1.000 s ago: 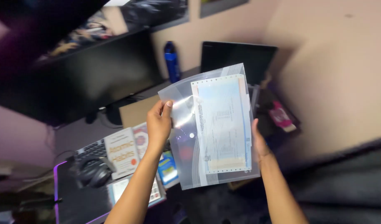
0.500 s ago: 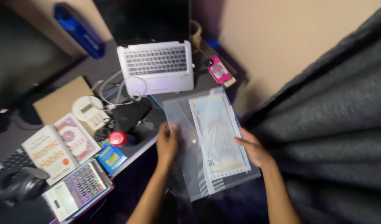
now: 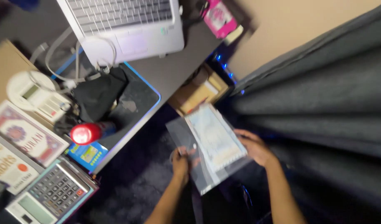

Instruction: Organizing various items on a desk into a drawer.

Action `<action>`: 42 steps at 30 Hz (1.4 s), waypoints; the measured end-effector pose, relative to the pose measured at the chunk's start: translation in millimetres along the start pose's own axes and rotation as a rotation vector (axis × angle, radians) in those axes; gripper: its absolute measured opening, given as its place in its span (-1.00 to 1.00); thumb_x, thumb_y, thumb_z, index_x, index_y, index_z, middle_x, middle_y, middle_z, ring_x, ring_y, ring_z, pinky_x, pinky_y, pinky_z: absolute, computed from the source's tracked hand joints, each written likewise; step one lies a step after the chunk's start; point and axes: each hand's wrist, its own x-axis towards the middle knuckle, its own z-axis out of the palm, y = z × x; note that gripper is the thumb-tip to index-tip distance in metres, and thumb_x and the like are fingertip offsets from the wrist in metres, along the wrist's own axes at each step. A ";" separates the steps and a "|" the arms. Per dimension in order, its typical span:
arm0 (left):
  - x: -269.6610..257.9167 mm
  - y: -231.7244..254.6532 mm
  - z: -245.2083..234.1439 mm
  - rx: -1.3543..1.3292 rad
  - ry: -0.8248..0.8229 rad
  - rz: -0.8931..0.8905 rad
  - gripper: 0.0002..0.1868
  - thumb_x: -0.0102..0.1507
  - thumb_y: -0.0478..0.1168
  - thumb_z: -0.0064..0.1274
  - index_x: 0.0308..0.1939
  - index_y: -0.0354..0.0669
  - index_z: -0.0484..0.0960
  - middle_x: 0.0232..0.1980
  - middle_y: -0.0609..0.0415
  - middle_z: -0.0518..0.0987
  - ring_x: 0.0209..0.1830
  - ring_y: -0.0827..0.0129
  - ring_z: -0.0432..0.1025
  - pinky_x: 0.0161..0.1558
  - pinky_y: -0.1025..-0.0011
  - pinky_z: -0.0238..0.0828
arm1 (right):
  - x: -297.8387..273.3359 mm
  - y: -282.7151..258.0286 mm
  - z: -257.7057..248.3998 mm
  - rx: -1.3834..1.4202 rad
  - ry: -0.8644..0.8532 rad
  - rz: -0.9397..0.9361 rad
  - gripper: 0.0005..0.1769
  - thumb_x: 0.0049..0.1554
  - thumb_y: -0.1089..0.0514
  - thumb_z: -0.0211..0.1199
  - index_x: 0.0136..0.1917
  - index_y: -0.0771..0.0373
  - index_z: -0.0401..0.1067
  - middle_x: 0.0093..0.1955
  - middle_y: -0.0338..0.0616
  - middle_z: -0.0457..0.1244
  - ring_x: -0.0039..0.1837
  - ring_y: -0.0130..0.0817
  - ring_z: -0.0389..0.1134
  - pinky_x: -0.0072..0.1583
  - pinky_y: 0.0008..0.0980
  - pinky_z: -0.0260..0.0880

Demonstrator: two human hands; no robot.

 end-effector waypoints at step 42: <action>219.0 -74.0 62.8 -0.093 0.071 0.433 -0.66 0.43 -0.32 0.07 0.24 -0.22 0.34 -0.37 0.09 0.48 -0.54 0.51 0.28 -0.49 0.47 0.26 | 185.5 23.5 -50.0 0.076 0.110 -0.233 -0.45 0.23 0.36 0.09 0.47 0.25 0.18 0.39 0.00 0.24 0.32 -0.05 0.37 0.23 0.17 0.48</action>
